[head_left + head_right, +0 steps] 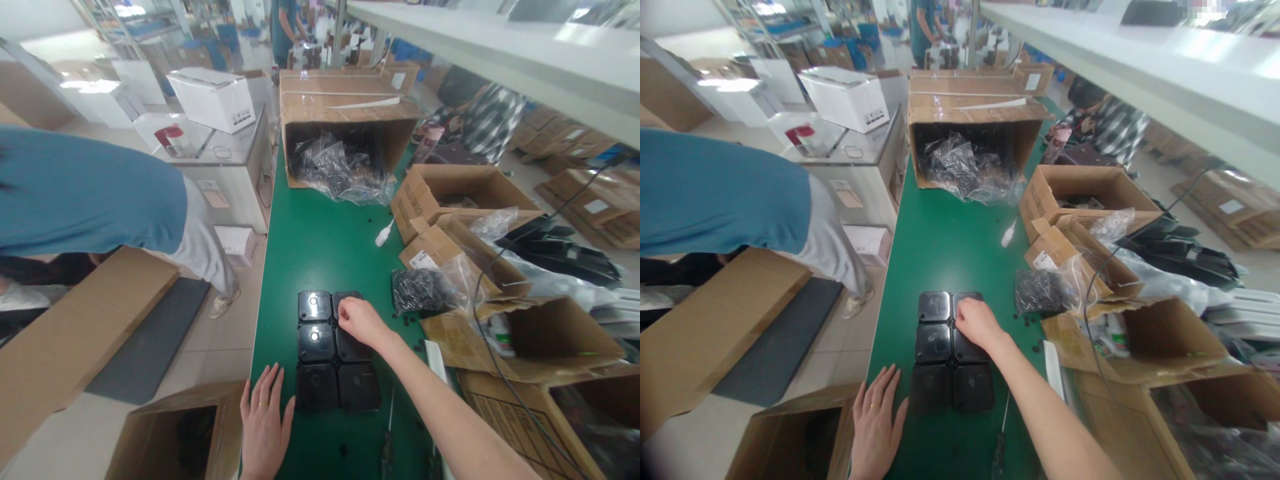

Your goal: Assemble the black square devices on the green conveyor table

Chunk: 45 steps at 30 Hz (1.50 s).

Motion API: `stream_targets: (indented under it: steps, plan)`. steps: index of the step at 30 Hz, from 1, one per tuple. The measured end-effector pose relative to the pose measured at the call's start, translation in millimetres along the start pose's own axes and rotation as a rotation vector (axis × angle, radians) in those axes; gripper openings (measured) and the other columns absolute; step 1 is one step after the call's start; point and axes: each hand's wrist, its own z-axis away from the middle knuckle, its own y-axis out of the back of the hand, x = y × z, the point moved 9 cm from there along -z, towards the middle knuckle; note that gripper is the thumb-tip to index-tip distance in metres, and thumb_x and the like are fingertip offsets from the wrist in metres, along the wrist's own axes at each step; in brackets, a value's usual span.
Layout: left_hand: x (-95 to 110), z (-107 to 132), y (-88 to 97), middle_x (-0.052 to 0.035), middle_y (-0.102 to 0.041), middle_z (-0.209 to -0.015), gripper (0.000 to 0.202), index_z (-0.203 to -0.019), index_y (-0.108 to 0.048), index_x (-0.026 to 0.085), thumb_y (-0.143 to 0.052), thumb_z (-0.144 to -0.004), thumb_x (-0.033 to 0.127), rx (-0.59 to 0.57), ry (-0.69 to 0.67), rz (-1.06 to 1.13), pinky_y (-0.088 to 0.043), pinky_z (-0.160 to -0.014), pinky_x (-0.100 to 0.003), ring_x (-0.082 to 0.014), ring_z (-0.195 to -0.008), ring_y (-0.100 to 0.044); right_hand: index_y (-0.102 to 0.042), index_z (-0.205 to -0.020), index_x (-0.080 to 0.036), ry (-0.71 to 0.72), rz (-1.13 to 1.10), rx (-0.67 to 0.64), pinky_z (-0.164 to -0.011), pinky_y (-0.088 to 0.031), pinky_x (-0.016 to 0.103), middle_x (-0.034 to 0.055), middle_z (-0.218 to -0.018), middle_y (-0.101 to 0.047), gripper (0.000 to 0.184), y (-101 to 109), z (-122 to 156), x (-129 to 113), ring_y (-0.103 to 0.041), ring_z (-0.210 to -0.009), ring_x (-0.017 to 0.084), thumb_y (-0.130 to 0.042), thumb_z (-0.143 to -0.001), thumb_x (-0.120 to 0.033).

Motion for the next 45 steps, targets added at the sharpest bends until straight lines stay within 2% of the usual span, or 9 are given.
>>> stream_targets:
  steps: [7, 14, 19, 23, 30, 37, 39, 41, 45]
  plan:
    - [1.6, -0.9, 1.0, -0.0082, -0.057, -0.141, 0.046, -0.137, -0.05, 0.017, -0.05, -0.095, 0.036, 0.017, -0.002, 0.0, -0.012, -0.124, -0.044, -0.0231, -0.134, -0.045, -0.06, -0.074, -0.019, -0.117, -0.233, 0.092, -0.068, -0.044, 0.025, 0.0029, -0.078, -0.071, 0.01, 9.5, 14.1, 36.6, -0.064, -0.074, 0.015, -0.051, -0.077, -0.016]
    - [2.9, -1.9, -0.1, -0.0092, -0.057, -0.141, 0.045, -0.137, -0.049, 0.016, -0.048, -0.096, 0.034, 0.001, 0.009, 0.016, -0.014, -0.123, -0.046, -0.0241, -0.134, -0.046, -0.049, -0.068, -0.023, -0.383, -0.227, 0.236, -0.058, -0.036, 0.029, -0.0021, -0.057, -0.054, 0.017, -16.8, 100.1, 109.4, -0.053, -0.057, 0.016, -0.046, -0.085, -0.025]
    - [3.3, -1.3, -5.3, -0.0104, -0.056, -0.141, 0.045, -0.138, -0.048, 0.016, -0.049, -0.096, 0.034, -0.039, 0.024, 0.02, -0.017, -0.122, -0.049, -0.0254, -0.135, -0.046, -0.062, -0.096, -0.02, -0.31, -0.146, 0.225, -0.078, -0.046, 0.031, 0.0078, -0.099, -0.066, 0.032, -17.6, 122.1, 86.1, -0.064, -0.088, 0.019, -0.039, -0.079, -0.005]
    - [2.1, -0.5, -9.3, -0.0106, -0.055, -0.143, 0.045, -0.138, -0.049, 0.017, -0.049, -0.096, 0.035, -0.07, 0.05, 0.029, -0.018, -0.122, -0.05, -0.0259, -0.136, -0.046, -0.063, -0.091, -0.022, -0.266, -0.388, 0.25, -0.079, -0.051, 0.035, 0.0064, -0.092, -0.068, 0.022, -10.7, 129.7, 57.8, -0.064, -0.086, 0.021, -0.042, -0.089, -0.024]
    - [1.2, 1.5, -12.5, -0.0097, -0.054, -0.145, 0.044, -0.138, -0.049, 0.018, -0.048, -0.097, 0.033, -0.092, 0.072, 0.052, -0.019, -0.122, -0.052, -0.0258, -0.137, -0.045, -0.065, -0.086, -0.02, -0.558, -0.613, 0.399, -0.077, -0.055, 0.041, 0.007, -0.082, -0.072, 0.022, -35.6, 175.9, 100.7, -0.067, -0.076, 0.023, -0.053, -0.081, -0.038]
    - [2.0, 2.6, -9.6, -0.0096, -0.054, -0.145, 0.044, -0.138, -0.049, 0.018, -0.048, -0.097, 0.033, -0.09, 0.071, 0.026, -0.02, -0.121, -0.05, -0.0255, -0.137, -0.045, -0.067, -0.088, -0.023, -0.221, -0.627, 0.191, -0.074, -0.054, 0.034, 0.005, -0.09, -0.066, 0.014, -53.8, 167.8, 11.6, -0.065, -0.081, 0.02, -0.054, -0.088, -0.027]
    - [2.4, 2.6, -8.5, -0.0095, -0.054, -0.144, 0.043, -0.138, -0.05, 0.018, -0.048, -0.097, 0.033, -0.079, 0.062, 0.029, -0.02, -0.121, -0.05, -0.0254, -0.136, -0.046, -0.069, -0.085, -0.023, -0.207, -0.592, 0.185, -0.075, -0.054, 0.034, 0.0054, -0.089, -0.067, 0.021, -52.4, 167.5, 5.8, -0.065, -0.081, 0.02, -0.05, -0.092, -0.029]
    - [2.9, 2.5, -6.6, -0.0099, -0.055, -0.143, 0.042, -0.137, -0.05, 0.018, -0.046, -0.098, 0.033, -0.053, 0.053, 0.037, -0.021, -0.12, -0.05, -0.0257, -0.135, -0.047, -0.069, -0.084, -0.023, -0.278, -0.58, 0.255, -0.074, -0.054, 0.035, 0.007, -0.089, -0.069, 0.026, -45.0, 171.3, 27.1, -0.066, -0.081, 0.021, -0.047, -0.093, -0.034]
    - [3.7, 1.0, -4.5, -0.0113, -0.056, -0.141, 0.043, -0.137, -0.049, 0.017, -0.044, -0.098, 0.034, -0.007, 0.042, 0.056, -0.023, -0.119, -0.052, -0.027, -0.134, -0.048, -0.066, -0.094, -0.02, -0.605, -0.562, 0.517, -0.068, -0.056, 0.034, 0.0096, -0.086, -0.074, 0.027, -20.1, 199.0, 114.3, -0.07, -0.073, 0.022, -0.045, -0.089, -0.037]
